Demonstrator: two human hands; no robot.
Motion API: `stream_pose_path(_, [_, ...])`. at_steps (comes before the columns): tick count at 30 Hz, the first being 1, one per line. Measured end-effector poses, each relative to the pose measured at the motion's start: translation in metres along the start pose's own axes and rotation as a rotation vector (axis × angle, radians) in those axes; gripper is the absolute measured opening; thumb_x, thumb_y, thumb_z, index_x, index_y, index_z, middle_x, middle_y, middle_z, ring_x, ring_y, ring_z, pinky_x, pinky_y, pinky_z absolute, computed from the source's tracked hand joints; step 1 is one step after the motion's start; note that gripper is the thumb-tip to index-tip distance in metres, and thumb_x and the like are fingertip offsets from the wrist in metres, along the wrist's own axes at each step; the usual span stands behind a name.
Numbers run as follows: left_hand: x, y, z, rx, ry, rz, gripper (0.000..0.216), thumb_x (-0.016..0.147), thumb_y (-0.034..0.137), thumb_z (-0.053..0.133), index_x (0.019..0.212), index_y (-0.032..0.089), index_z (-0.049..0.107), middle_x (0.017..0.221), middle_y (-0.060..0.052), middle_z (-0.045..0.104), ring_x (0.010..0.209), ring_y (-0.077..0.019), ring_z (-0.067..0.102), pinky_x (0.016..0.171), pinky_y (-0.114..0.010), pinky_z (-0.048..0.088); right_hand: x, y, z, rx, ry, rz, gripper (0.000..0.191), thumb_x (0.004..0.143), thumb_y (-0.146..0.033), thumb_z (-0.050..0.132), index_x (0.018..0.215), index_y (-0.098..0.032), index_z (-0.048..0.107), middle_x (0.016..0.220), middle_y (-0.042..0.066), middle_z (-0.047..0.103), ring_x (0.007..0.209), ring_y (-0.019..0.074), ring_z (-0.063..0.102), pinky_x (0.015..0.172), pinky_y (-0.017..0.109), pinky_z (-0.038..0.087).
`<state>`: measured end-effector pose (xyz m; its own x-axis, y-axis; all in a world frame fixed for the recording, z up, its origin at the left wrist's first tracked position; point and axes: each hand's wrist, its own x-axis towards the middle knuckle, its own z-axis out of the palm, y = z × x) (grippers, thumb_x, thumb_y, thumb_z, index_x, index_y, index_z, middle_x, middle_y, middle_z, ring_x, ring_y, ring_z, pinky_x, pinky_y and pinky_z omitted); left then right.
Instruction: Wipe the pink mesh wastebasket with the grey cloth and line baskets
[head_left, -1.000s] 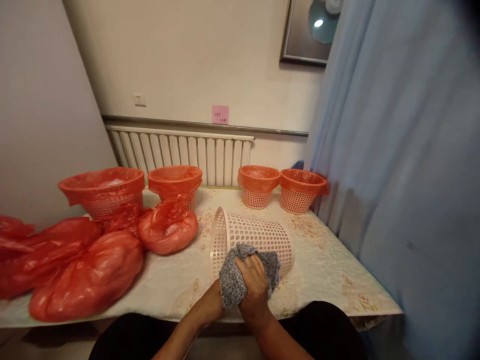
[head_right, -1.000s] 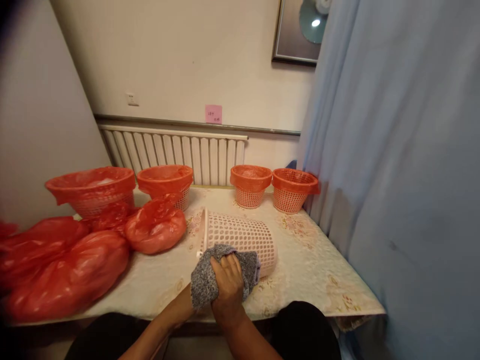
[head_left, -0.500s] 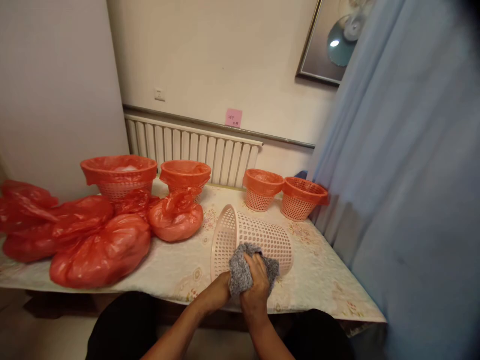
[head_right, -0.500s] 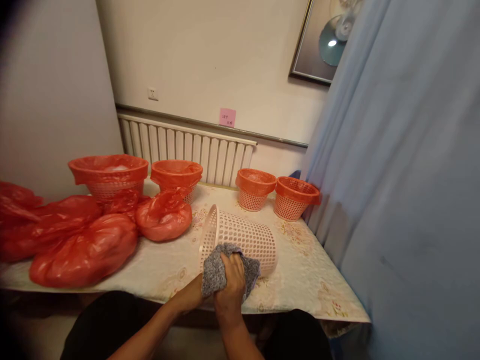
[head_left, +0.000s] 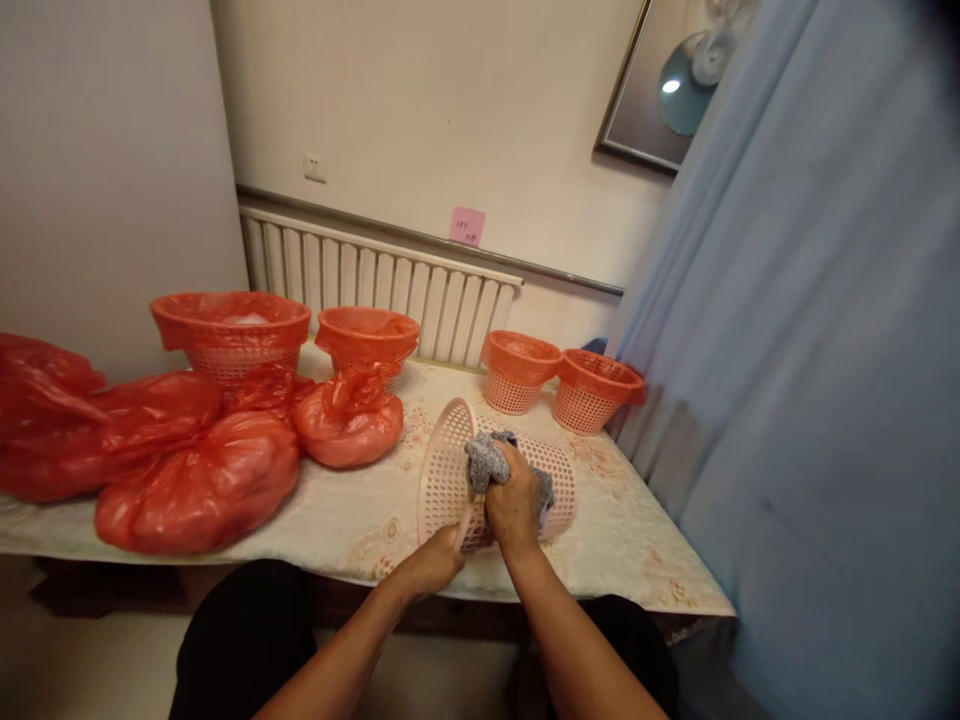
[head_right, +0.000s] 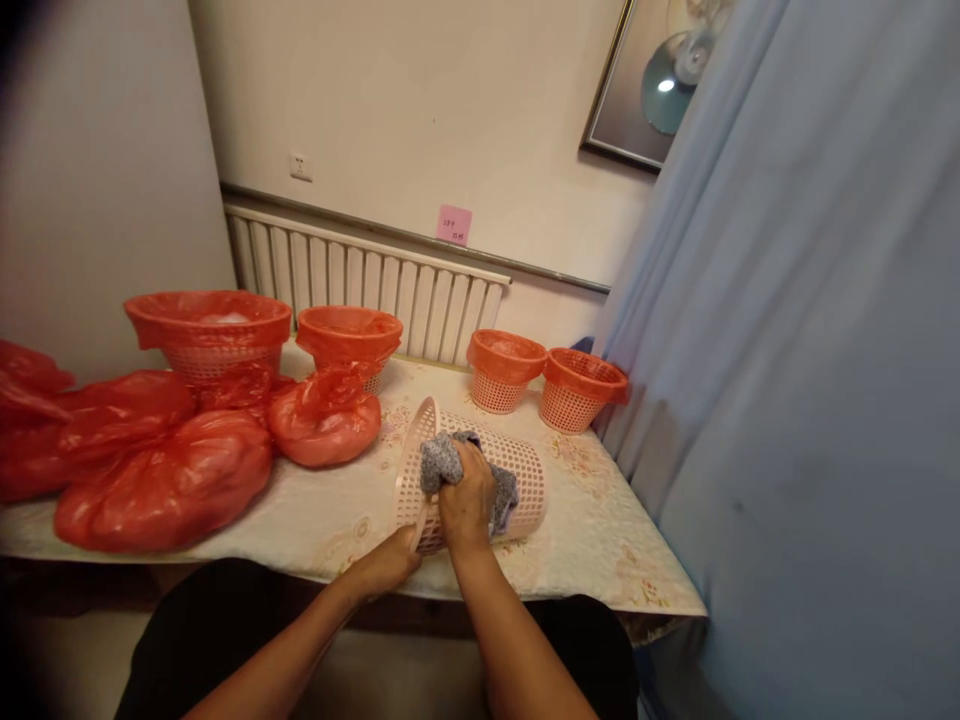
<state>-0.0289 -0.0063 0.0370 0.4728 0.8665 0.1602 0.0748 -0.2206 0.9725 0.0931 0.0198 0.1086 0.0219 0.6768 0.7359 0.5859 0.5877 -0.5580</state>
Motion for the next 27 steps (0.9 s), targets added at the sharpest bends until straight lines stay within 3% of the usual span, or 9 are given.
stream_pose_path(6, [-0.003,-0.007,0.0,-0.003,-0.015,0.018,0.061,0.055,0.003,0.043,0.107,0.015,0.073,0.115,-0.003,0.073,0.12,-0.0278,0.058,0.115,-0.045,0.031,0.039,-0.001,-0.002,-0.08,-0.127,0.02,0.033,0.073,-0.009,0.045,0.092,-0.022,0.069,0.091,0.001,0.07,0.085,0.0183,0.06,0.077,0.025,0.043])
stream_pose_path(12, [0.002,-0.008,0.0,-0.048,0.002,0.062,0.057,0.062,0.006,0.047,0.114,0.014,0.069,0.115,-0.005,0.073,0.12,-0.0268,0.058,0.112,-0.046,0.035,0.031,0.003,0.001,-0.038,-0.115,-0.084,0.034,0.074,-0.008,0.043,0.096,-0.018,0.066,0.096,0.005,0.068,0.093,0.0194,0.059,0.086,0.029,0.044])
stream_pose_path(19, [0.004,0.001,0.004,-0.088,0.083,0.089,0.045,0.076,0.021,0.061,0.12,0.014,0.065,0.121,-0.01,0.069,0.118,-0.0304,0.058,0.109,-0.05,0.037,-0.019,0.023,0.008,-0.119,-0.001,-0.209,0.064,0.062,-0.002,0.04,0.12,-0.014,0.06,0.12,0.013,0.063,0.121,0.025,0.051,0.105,0.045,0.039])
stream_pose_path(23, [0.003,0.002,-0.002,-0.129,0.202,0.056,0.049,0.074,0.032,0.067,0.119,0.015,0.065,0.123,-0.011,0.068,0.128,-0.0312,0.049,0.116,-0.049,0.027,-0.073,0.039,0.017,-0.176,0.074,-0.287,0.067,0.065,-0.002,0.039,0.128,-0.016,0.055,0.126,0.013,0.061,0.125,0.0257,0.05,0.102,0.048,0.044])
stream_pose_path(27, [0.007,0.001,-0.007,-0.238,0.231,-0.011,0.046,0.078,0.048,0.059,0.106,0.013,0.072,0.111,-0.011,0.073,0.118,-0.0321,0.057,0.111,-0.049,0.036,-0.119,0.049,0.027,-0.222,0.069,-0.355,0.069,0.07,-0.005,0.04,0.137,-0.016,0.047,0.122,0.013,0.063,0.12,0.027,0.055,0.097,0.049,0.048])
